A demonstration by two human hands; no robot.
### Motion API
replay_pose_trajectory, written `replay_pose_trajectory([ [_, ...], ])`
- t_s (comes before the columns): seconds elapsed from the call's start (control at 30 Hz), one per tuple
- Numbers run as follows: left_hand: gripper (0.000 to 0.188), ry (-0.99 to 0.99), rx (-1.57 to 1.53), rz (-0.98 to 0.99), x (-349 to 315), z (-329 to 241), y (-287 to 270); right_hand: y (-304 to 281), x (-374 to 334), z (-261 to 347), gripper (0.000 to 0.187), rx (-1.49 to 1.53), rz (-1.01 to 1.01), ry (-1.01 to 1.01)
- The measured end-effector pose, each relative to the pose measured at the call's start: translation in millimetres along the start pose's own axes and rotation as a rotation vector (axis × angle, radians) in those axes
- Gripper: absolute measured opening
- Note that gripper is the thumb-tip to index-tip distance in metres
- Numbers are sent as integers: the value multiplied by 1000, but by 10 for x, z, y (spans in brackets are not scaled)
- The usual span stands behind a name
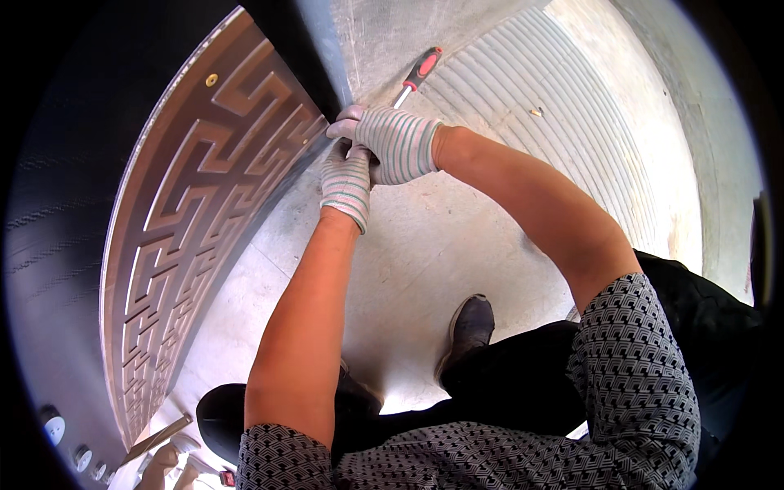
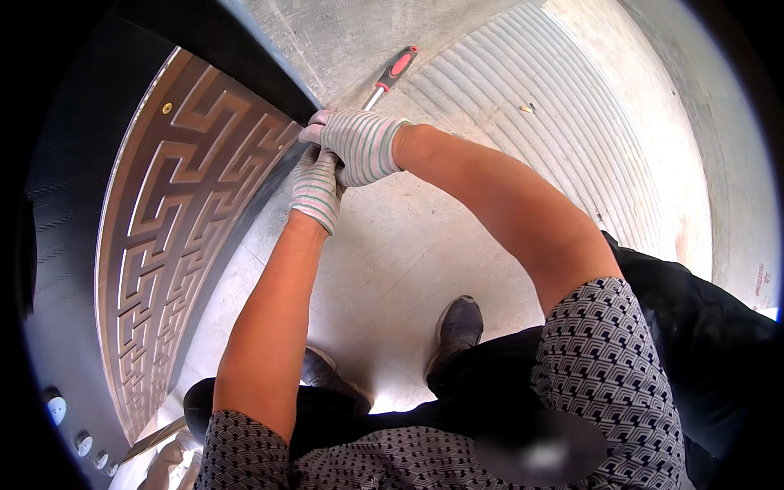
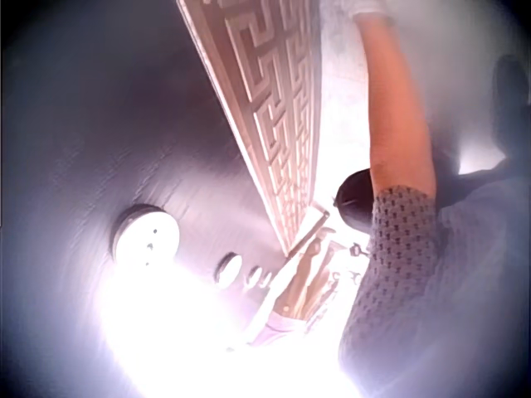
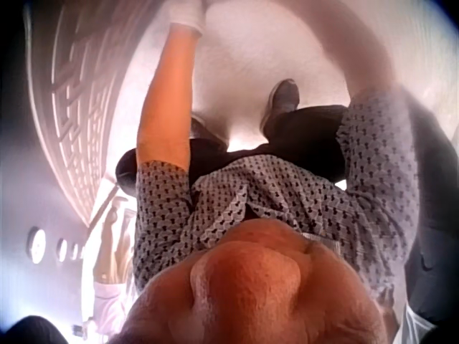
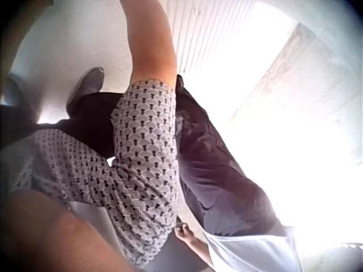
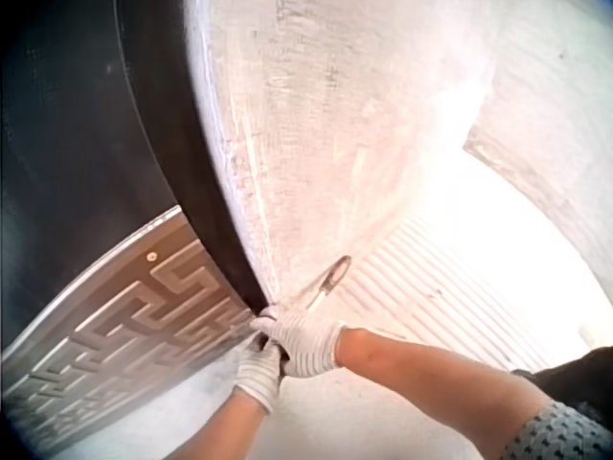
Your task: The person uses a ratchet wrench to tighten bolts on a door hinge attached to a decorative metal door. They work on multiple hinge bolts, adjusting the tool and repositioning as needed to secure the hinge to the door frame.
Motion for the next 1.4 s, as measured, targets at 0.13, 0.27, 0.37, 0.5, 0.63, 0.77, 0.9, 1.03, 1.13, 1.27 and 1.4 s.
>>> replay_pose_trajectory([
  [0.13, 31, 32, 81, -13, -135, -71, 54, -318, -539, -345, 56, -216, -209, -16],
  [0.27, 35, 79, 218, -33, -127, -190, -43, -575, -566, -659, 45, -642, -192, -3],
  [0.37, 38, 90, 328, -59, -131, -214, -12, -578, -505, -790, 39, -653, -95, 69],
  [0.5, 40, 123, 439, -83, -172, -236, 42, -508, -508, -836, 28, -712, -149, 86],
  [0.63, 43, 155, 527, -97, -212, -272, 22, -622, -524, -730, 14, -760, -283, -45],
  [0.77, 36, 433, 980, -157, -256, -444, 100, -616, -533, -762, 13, -768, -299, -78],
  [0.9, 38, 770, 1599, -172, -367, -590, 508, -592, -568, -817, 15, -763, -346, -130],
  [1.03, 48, 575, 1873, -149, -75, -606, 566, -573, -513, -857, 16, -688, -325, -93],
  [1.13, 41, 635, 1902, -145, 14, -660, 447, -506, -421, -878, 16, -598, -390, -61],
  [1.27, 37, 704, 1893, -44, 61, -631, 498, -480, -551, -920, 18, -552, -374, 50],
  [1.4, 36, 647, 1974, 96, 140, -559, 478, -280, -761, -926, 24, -484, -238, 213],
])
Point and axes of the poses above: each hand's wrist, its own x-axis towards the middle knuckle, its own y-axis out of the palm, z = x × y, the point moved 6 cm from there along x, towards the middle knuckle, and after that the axes turned 5 degrees about -y, right-handed, at the moved point
